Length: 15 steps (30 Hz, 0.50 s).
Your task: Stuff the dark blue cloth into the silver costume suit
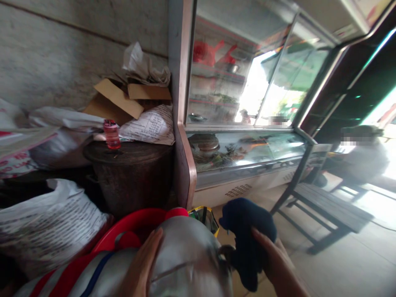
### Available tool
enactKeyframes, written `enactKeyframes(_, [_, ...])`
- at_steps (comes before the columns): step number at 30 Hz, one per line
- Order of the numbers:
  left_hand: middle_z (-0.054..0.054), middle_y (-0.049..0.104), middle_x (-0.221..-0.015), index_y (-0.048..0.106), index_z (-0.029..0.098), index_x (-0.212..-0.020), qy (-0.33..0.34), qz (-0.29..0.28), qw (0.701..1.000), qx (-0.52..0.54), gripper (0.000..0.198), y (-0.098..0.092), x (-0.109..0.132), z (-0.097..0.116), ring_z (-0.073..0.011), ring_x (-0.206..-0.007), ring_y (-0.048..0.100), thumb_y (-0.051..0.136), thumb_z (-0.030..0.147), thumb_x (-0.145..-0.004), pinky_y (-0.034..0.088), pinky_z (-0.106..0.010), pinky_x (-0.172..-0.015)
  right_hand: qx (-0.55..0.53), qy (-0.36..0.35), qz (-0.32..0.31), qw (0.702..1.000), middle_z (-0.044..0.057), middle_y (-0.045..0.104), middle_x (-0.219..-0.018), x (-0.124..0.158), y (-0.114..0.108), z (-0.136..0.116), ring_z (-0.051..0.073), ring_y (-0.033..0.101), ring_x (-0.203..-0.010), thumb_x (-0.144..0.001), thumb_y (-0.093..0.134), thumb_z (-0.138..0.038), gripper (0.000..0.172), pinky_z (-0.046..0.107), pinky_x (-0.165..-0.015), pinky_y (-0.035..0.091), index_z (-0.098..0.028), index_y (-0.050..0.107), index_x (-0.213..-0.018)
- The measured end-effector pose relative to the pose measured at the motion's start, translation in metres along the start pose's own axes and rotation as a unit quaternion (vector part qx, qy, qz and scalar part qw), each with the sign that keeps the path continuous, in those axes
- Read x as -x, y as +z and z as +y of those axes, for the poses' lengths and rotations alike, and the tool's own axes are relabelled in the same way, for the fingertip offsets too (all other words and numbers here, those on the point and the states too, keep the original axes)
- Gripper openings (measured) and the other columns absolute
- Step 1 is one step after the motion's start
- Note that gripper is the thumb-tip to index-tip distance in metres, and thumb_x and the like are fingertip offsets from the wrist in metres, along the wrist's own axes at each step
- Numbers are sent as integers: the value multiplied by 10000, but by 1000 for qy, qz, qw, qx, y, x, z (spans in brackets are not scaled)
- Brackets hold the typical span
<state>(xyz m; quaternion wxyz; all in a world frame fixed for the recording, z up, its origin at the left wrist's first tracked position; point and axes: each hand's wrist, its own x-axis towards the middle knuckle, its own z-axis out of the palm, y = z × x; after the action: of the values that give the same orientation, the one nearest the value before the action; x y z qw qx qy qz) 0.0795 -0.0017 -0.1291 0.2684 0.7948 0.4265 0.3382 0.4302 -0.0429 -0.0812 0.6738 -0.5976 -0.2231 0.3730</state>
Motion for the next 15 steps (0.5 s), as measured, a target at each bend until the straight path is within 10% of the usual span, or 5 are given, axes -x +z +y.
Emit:
enactKeyframes(4, [52, 264, -1793, 45, 580, -1673, 12, -17, 999, 37, 1258, 6, 1, -9, -377, -1607, 334, 888, 449, -749, 322, -545, -1317, 145, -74, -162, 973, 73, 836, -999, -1, 48, -24, 318, 773, -940, -631, 930, -646, 651, 370, -784, 630, -194, 797, -1080])
enactKeyframes(8, [-9, 210, -1810, -76, 558, -1667, 8, -42, 999, 5, 1317, 14, 3, -23, -375, -1614, 311, 883, 444, -772, 316, -557, -1298, 370, -126, -402, 828, 83, 833, -1147, -2, 97, -23, 342, 757, -1076, -714, 889, -584, 673, 414, -937, 583, -218, 792, -1270])
enactKeyframes(15, [-65, 167, -1828, -105, 478, -1688, 2, 23, 998, 67, 1357, 18, 5, -24, -433, -1617, 283, 858, 641, -746, 319, -600, -1312, 521, -278, -420, 689, 154, 803, -1195, 27, 140, -24, 367, 741, -1144, -881, 777, -437, 480, 444, -1004, 532, -231, 765, -1315])
